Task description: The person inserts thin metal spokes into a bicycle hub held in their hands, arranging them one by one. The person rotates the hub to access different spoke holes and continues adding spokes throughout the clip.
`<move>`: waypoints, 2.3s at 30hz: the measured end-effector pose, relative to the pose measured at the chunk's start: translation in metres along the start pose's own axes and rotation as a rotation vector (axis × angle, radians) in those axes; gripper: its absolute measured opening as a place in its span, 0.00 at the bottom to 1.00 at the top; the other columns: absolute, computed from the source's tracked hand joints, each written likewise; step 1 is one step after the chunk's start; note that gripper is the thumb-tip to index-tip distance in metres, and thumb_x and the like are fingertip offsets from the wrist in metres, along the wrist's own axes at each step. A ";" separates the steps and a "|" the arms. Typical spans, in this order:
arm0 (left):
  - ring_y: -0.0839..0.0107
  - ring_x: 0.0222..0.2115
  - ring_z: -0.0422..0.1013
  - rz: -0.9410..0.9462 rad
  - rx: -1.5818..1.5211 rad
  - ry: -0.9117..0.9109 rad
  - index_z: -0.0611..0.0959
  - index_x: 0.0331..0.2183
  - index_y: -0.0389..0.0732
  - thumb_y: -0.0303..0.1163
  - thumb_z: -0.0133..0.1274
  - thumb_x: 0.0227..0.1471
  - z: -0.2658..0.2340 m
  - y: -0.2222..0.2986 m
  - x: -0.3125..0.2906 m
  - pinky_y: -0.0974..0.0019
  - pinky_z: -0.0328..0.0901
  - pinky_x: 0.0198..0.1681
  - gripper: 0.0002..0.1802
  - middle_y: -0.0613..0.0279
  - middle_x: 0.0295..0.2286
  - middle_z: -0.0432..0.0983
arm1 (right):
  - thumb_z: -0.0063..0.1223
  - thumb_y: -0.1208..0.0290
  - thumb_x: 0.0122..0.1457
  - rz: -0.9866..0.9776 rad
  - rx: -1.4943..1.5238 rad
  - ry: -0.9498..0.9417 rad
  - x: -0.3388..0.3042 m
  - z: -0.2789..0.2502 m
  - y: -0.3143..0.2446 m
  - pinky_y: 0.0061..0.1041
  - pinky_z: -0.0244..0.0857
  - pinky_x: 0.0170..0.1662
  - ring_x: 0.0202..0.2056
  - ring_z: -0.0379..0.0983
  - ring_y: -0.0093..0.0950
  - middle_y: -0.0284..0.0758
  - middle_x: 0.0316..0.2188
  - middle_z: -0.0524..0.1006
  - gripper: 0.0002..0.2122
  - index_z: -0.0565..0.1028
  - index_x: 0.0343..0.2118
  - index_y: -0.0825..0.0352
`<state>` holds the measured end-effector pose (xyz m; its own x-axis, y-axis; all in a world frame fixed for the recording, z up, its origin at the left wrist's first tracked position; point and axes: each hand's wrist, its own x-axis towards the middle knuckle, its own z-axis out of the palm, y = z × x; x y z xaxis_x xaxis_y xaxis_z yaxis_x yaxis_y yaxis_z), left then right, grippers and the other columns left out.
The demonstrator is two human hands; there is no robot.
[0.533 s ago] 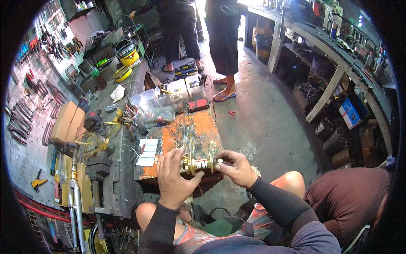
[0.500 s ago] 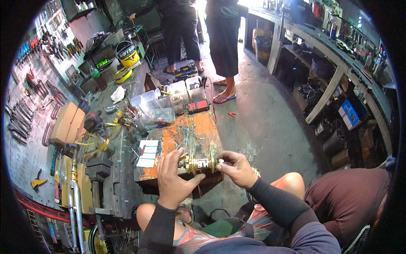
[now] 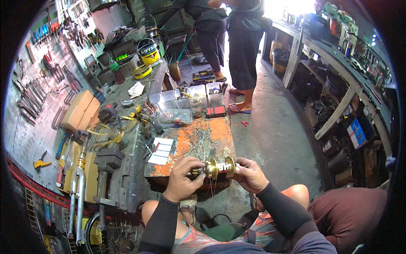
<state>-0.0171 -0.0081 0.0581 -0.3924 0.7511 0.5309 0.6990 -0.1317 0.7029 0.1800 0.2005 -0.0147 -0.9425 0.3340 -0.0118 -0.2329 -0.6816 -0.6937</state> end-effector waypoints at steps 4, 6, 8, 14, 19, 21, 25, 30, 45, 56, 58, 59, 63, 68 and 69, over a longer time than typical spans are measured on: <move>0.56 0.40 0.81 0.033 0.064 -0.029 0.86 0.38 0.37 0.24 0.68 0.43 -0.005 0.001 0.002 0.57 0.74 0.48 0.16 0.54 0.37 0.84 | 0.63 0.73 0.69 0.045 -0.032 -0.027 -0.001 -0.006 0.003 0.41 0.76 0.60 0.51 0.82 0.33 0.41 0.52 0.82 0.18 0.76 0.58 0.74; 0.55 0.39 0.81 0.038 0.082 -0.029 0.85 0.37 0.36 0.25 0.68 0.43 -0.006 0.000 0.002 0.57 0.74 0.46 0.16 0.53 0.36 0.84 | 0.64 0.72 0.69 0.059 -0.058 -0.030 0.000 -0.005 0.003 0.41 0.75 0.60 0.52 0.81 0.33 0.41 0.53 0.82 0.19 0.75 0.59 0.74; 0.55 0.37 0.81 0.030 0.063 -0.024 0.85 0.36 0.35 0.25 0.68 0.42 -0.006 0.001 0.003 0.57 0.75 0.45 0.15 0.52 0.35 0.84 | 0.64 0.70 0.69 0.070 -0.089 -0.009 0.000 -0.004 0.003 0.40 0.75 0.61 0.53 0.81 0.32 0.40 0.53 0.82 0.21 0.74 0.60 0.74; 0.55 0.37 0.82 -0.037 0.030 -0.065 0.85 0.36 0.35 0.26 0.68 0.43 -0.006 0.002 0.000 0.57 0.76 0.44 0.15 0.52 0.34 0.84 | 0.62 0.71 0.71 -0.026 -0.219 0.000 0.001 -0.002 0.003 0.30 0.77 0.55 0.47 0.81 0.27 0.38 0.48 0.82 0.20 0.74 0.60 0.76; 0.55 0.38 0.82 -0.001 0.008 0.001 0.85 0.37 0.36 0.23 0.69 0.44 0.000 0.000 0.000 0.58 0.76 0.45 0.15 0.53 0.36 0.84 | 0.61 0.71 0.72 -0.064 -0.182 0.004 0.002 0.003 0.005 0.33 0.77 0.58 0.49 0.81 0.28 0.38 0.50 0.81 0.19 0.73 0.61 0.75; 0.55 0.39 0.82 -0.004 -0.001 0.011 0.85 0.37 0.36 0.22 0.69 0.44 0.002 0.000 0.001 0.58 0.76 0.45 0.15 0.53 0.37 0.84 | 0.61 0.71 0.72 -0.019 -0.140 0.013 0.002 0.001 0.006 0.35 0.76 0.59 0.51 0.81 0.30 0.38 0.52 0.81 0.19 0.73 0.61 0.74; 0.56 0.42 0.82 0.001 0.005 -0.010 0.86 0.39 0.37 0.21 0.70 0.44 0.001 -0.004 -0.001 0.58 0.76 0.47 0.17 0.53 0.39 0.85 | 0.63 0.71 0.71 0.059 -0.075 0.020 0.004 -0.005 0.010 0.37 0.76 0.59 0.53 0.81 0.34 0.39 0.55 0.81 0.20 0.74 0.61 0.72; 0.53 0.41 0.82 0.049 -0.006 0.001 0.88 0.43 0.36 0.21 0.70 0.48 0.004 -0.007 0.003 0.58 0.75 0.47 0.18 0.52 0.39 0.85 | 0.62 0.68 0.72 0.056 -0.160 0.012 0.003 -0.005 -0.003 0.36 0.77 0.56 0.51 0.82 0.34 0.41 0.53 0.82 0.20 0.74 0.60 0.74; 0.73 0.33 0.79 -0.326 -0.255 -0.001 0.82 0.49 0.37 0.28 0.62 0.65 0.028 -0.025 -0.013 0.65 0.74 0.39 0.12 0.62 0.36 0.82 | 0.63 0.74 0.70 -0.094 -0.526 0.018 -0.002 0.008 -0.024 0.31 0.76 0.55 0.48 0.79 0.25 0.39 0.53 0.78 0.19 0.71 0.59 0.73; 0.71 0.38 0.78 -0.180 -0.157 -0.061 0.83 0.48 0.37 0.35 0.64 0.67 0.016 -0.016 -0.008 0.64 0.73 0.44 0.14 0.62 0.39 0.82 | 0.74 0.75 0.60 -0.081 -0.778 -0.079 -0.004 0.018 -0.039 0.34 0.72 0.64 0.63 0.72 0.29 0.38 0.60 0.79 0.37 0.69 0.72 0.67; 0.67 0.39 0.79 -0.148 -0.117 -0.034 0.84 0.46 0.35 0.34 0.65 0.65 0.015 -0.008 -0.006 0.61 0.72 0.47 0.14 0.59 0.38 0.84 | 0.72 0.80 0.60 -0.078 -0.775 -0.088 -0.004 0.018 -0.040 0.32 0.75 0.60 0.57 0.77 0.28 0.38 0.58 0.79 0.38 0.65 0.73 0.69; 0.66 0.38 0.79 -0.144 -0.115 -0.033 0.84 0.46 0.36 0.33 0.65 0.64 0.015 -0.006 -0.006 0.61 0.73 0.46 0.13 0.58 0.37 0.83 | 0.71 0.82 0.60 -0.077 -0.775 -0.092 -0.004 0.019 -0.041 0.30 0.77 0.58 0.54 0.79 0.27 0.38 0.57 0.79 0.39 0.64 0.74 0.69; 0.64 0.39 0.80 -0.203 -0.129 -0.051 0.85 0.47 0.37 0.28 0.64 0.63 0.015 -0.006 -0.008 0.61 0.73 0.46 0.12 0.55 0.37 0.84 | 0.73 0.76 0.61 -0.006 -0.640 -0.084 -0.004 0.020 -0.040 0.31 0.74 0.59 0.55 0.76 0.26 0.36 0.56 0.80 0.36 0.68 0.71 0.66; 0.61 0.41 0.82 -0.300 -0.186 -0.051 0.85 0.47 0.36 0.29 0.64 0.63 0.017 -0.007 -0.009 0.60 0.74 0.46 0.12 0.52 0.39 0.85 | 0.73 0.78 0.61 -0.344 -1.037 -0.132 -0.003 0.017 -0.029 0.29 0.74 0.55 0.52 0.77 0.25 0.34 0.54 0.80 0.35 0.68 0.70 0.66; 0.60 0.40 0.82 -0.274 -0.192 -0.037 0.85 0.47 0.36 0.29 0.64 0.63 0.017 -0.006 -0.009 0.59 0.74 0.46 0.13 0.52 0.38 0.85 | 0.71 0.80 0.61 -0.269 -1.004 -0.146 -0.002 0.017 -0.030 0.31 0.73 0.59 0.55 0.76 0.26 0.35 0.58 0.77 0.36 0.67 0.71 0.67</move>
<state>-0.0075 -0.0032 0.0410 -0.5260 0.7977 0.2949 0.4436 -0.0384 0.8954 0.1851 0.2087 0.0187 -0.9246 0.2669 0.2720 -0.1961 0.2787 -0.9401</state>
